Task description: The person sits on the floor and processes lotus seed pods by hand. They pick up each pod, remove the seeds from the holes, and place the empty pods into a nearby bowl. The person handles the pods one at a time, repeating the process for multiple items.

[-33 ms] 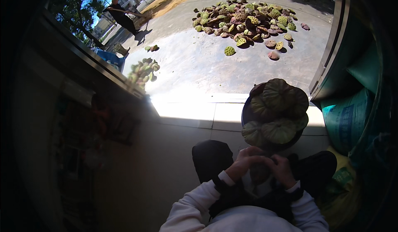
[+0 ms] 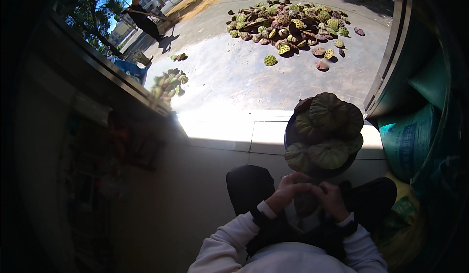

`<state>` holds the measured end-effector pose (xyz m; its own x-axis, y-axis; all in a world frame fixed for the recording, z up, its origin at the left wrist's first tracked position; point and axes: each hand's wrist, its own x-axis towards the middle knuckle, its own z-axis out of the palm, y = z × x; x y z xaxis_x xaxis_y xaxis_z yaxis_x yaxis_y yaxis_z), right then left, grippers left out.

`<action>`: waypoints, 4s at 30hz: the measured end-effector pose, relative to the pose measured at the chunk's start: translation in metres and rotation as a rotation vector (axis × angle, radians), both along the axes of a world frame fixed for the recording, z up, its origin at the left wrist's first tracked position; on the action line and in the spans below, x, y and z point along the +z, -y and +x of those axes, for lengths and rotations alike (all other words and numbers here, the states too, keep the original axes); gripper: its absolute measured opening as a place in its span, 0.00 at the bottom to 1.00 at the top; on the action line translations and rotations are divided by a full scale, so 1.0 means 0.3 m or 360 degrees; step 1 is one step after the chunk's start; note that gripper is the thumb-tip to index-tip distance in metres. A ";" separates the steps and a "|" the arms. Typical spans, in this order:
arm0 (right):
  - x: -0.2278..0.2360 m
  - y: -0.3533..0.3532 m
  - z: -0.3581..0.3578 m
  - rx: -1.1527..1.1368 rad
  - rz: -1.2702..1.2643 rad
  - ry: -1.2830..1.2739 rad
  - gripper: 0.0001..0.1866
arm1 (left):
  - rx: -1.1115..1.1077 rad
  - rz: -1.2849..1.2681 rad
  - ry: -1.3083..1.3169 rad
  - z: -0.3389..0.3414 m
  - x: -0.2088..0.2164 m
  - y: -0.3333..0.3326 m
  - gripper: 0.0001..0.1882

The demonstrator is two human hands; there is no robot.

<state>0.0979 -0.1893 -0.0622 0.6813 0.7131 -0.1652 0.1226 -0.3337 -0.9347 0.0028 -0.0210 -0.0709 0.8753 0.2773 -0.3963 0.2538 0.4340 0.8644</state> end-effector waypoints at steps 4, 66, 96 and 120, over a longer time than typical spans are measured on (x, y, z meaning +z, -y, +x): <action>-0.010 0.000 0.005 -0.0007 0.0045 -0.0119 0.18 | -0.0008 0.0009 -0.0046 0.002 -0.024 0.001 0.18; -0.035 0.025 -0.031 -0.0632 0.0316 -0.0139 0.13 | -0.0208 0.0302 -0.0050 0.002 0.116 0.029 0.33; -0.031 0.007 -0.063 -0.0159 -0.0030 0.0544 0.17 | -0.0079 0.0045 -0.0115 -0.012 0.062 0.035 0.18; -0.054 0.002 -0.049 -0.0154 -0.0183 0.0567 0.17 | -0.0075 0.0184 -0.0127 -0.014 -0.044 0.052 0.19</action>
